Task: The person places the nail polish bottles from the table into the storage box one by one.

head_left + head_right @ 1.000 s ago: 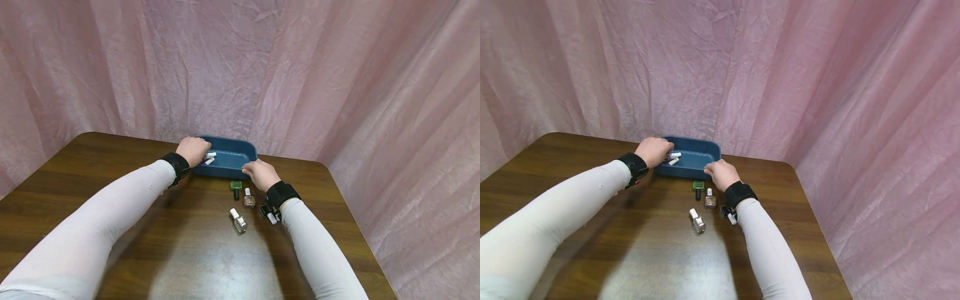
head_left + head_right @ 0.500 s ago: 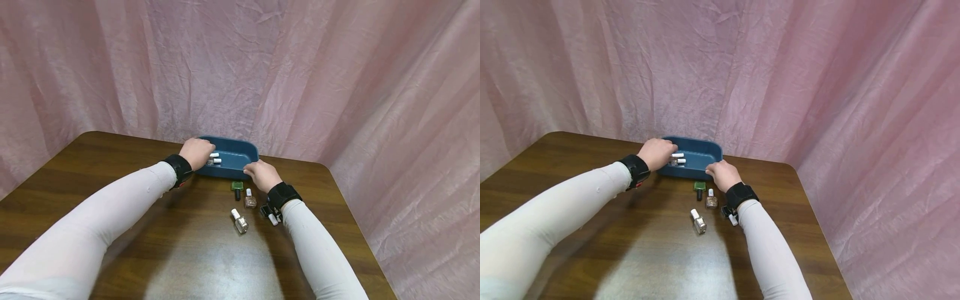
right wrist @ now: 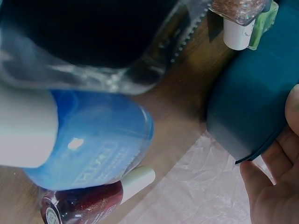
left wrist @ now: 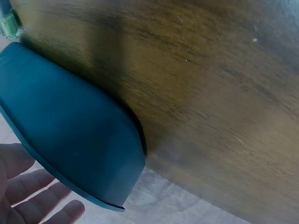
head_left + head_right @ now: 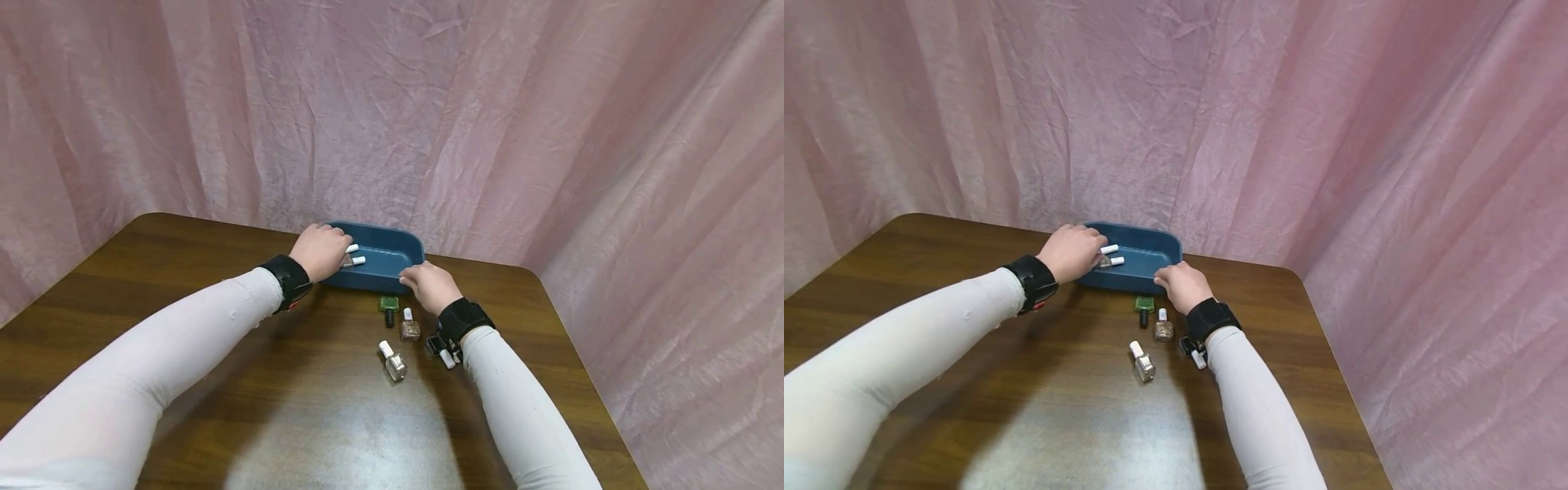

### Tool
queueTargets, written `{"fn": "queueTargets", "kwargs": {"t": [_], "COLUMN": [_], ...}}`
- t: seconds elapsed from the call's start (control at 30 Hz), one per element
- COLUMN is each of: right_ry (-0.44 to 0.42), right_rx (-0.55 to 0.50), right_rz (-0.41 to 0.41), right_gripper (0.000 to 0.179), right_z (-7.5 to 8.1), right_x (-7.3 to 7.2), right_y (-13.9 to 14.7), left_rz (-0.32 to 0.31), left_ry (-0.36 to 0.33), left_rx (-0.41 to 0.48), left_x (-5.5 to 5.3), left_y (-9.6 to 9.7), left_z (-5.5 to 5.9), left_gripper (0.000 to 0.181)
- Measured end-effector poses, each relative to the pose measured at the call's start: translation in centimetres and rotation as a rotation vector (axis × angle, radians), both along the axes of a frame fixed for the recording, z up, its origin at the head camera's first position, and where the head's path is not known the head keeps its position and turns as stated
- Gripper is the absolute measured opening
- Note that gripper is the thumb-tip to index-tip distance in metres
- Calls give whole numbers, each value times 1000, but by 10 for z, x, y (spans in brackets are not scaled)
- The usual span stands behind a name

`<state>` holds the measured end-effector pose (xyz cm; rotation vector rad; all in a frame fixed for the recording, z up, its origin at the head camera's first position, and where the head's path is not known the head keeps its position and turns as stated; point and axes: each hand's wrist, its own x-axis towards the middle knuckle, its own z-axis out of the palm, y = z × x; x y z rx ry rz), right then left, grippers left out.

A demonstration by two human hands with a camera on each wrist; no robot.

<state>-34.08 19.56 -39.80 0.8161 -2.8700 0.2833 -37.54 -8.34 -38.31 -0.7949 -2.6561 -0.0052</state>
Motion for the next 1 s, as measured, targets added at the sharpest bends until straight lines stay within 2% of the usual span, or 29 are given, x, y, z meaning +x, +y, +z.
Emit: {"fn": "queueTargets", "kwargs": {"t": [0.27, 0.43, 0.8, 1.0], "right_ry": [-1, -8, -12, -5], "right_rx": [4, 6, 1, -6], "right_rz": [2, 3, 5, 5], "right_gripper": [24, 25, 24, 24], "right_z": [1, 0, 1, 3], "right_x": [-1, -1, 1, 2], "right_y": [1, 1, 0, -1], "left_rz": [-21, -41, -106, -132], "left_ry": [0, 6, 45, 39], "left_rx": [22, 32, 34, 29], "left_x": [7, 16, 33, 42], "left_y": [-3, -5, -11, -12], "left_z": [1, 1, 2, 6], "left_gripper": [34, 41, 43, 48]}}
